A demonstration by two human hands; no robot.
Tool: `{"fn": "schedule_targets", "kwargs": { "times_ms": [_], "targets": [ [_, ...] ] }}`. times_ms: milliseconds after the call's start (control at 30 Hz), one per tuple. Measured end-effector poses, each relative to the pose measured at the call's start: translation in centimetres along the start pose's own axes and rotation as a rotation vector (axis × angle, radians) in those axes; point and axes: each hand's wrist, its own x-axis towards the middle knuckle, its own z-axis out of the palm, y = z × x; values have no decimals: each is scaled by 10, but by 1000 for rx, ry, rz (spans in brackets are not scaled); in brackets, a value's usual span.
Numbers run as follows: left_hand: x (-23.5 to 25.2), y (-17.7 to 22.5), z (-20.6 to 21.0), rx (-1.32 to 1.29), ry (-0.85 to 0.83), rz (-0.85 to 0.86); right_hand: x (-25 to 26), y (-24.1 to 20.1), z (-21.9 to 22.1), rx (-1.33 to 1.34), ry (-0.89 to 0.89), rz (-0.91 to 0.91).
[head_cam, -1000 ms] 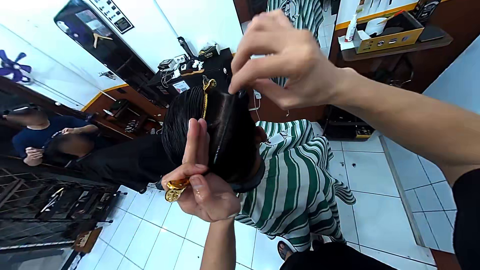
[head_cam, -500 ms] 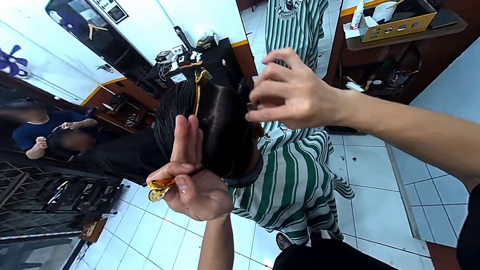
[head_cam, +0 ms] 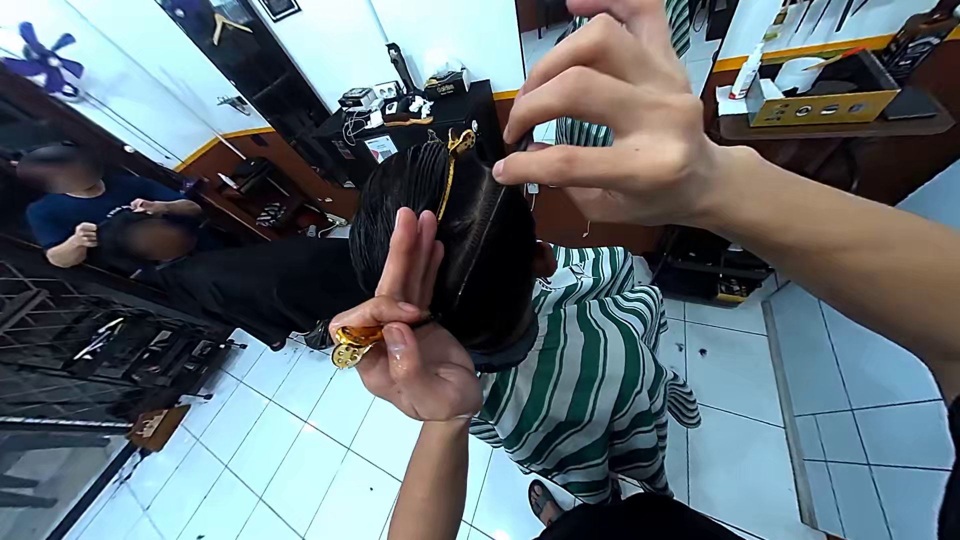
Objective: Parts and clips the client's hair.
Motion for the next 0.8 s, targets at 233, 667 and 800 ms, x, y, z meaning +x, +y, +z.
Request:
{"fn": "schedule_targets", "kwargs": {
  "times_ms": [233, 667, 800],
  "targets": [
    [-1, -2, -1, 2, -2, 7, 1, -2, 7, 13, -48, -28],
    [-10, 24, -18, -22, 30, 5, 14, -10, 18, -97, -50, -122],
    [-37, 56, -38, 27, 134, -25, 26, -15, 21, -127, -82, -166]
  ]
}}
